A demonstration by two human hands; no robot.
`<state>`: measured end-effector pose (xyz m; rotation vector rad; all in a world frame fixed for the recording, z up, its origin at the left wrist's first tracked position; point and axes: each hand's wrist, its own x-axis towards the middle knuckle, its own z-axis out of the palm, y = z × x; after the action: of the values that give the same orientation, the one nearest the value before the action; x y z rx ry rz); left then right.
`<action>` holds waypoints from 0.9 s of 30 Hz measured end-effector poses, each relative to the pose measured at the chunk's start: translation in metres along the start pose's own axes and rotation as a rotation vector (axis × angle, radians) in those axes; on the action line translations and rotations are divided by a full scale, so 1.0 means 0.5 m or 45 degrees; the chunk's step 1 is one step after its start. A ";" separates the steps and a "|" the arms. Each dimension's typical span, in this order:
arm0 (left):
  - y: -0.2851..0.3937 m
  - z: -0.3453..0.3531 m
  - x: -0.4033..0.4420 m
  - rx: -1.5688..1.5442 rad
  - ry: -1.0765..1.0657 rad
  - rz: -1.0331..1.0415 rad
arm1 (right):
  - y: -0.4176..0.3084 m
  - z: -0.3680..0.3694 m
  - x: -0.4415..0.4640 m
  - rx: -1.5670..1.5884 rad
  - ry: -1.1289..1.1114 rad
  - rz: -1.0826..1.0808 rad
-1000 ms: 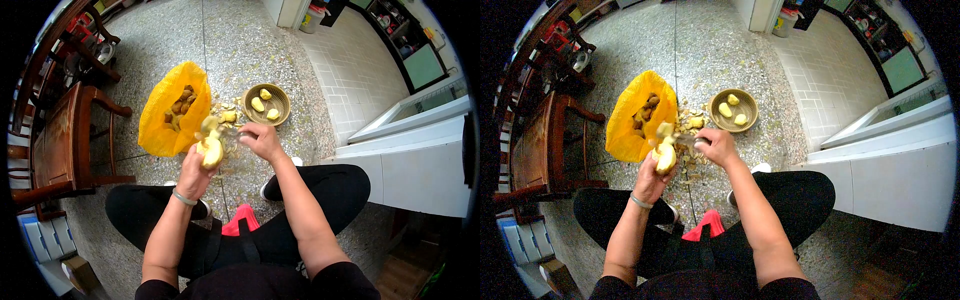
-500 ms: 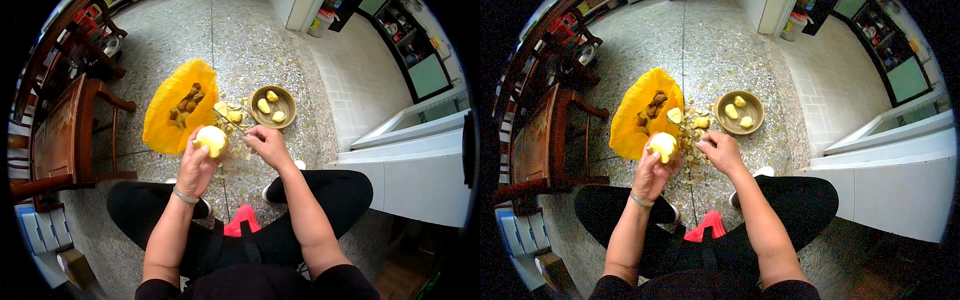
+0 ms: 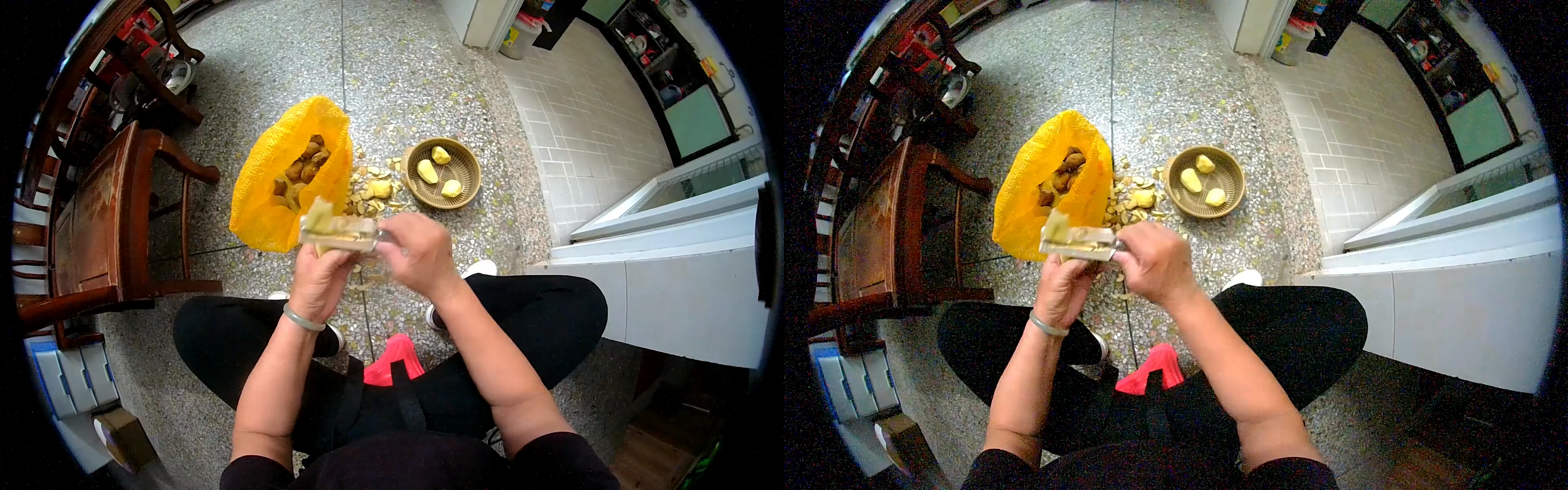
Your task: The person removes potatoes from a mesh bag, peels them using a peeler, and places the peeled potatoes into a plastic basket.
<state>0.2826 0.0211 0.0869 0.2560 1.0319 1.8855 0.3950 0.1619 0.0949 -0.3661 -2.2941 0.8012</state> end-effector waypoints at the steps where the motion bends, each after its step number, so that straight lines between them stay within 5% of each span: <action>1: 0.000 -0.002 -0.002 0.000 -0.002 -0.001 | 0.020 0.003 -0.005 -0.001 0.001 0.000; 3: 0.004 -0.002 -0.008 -0.007 0.075 -0.041 | 0.059 0.006 -0.010 0.166 -0.076 0.312; 7: 0.009 0.011 -0.017 0.032 0.108 -0.054 | 0.084 0.003 -0.013 0.378 -0.179 0.448; 10: 0.013 0.018 -0.025 0.094 -0.040 0.009 | 0.150 0.004 -0.035 0.139 -0.290 0.661; 15: 0.008 0.020 -0.022 0.153 0.054 0.046 | 0.075 -0.019 -0.003 0.296 -0.304 0.738; 19: -0.021 0.001 -0.009 0.474 0.113 0.042 | -0.007 -0.018 0.012 0.225 -0.113 0.178; 27: 0.011 0.013 -0.019 0.379 0.064 0.159 | 0.101 -0.030 -0.007 0.238 -0.295 0.666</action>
<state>0.2878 0.0158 0.0974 0.4564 1.3591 1.8513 0.4098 0.2059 0.0702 -0.8448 -2.3330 1.3662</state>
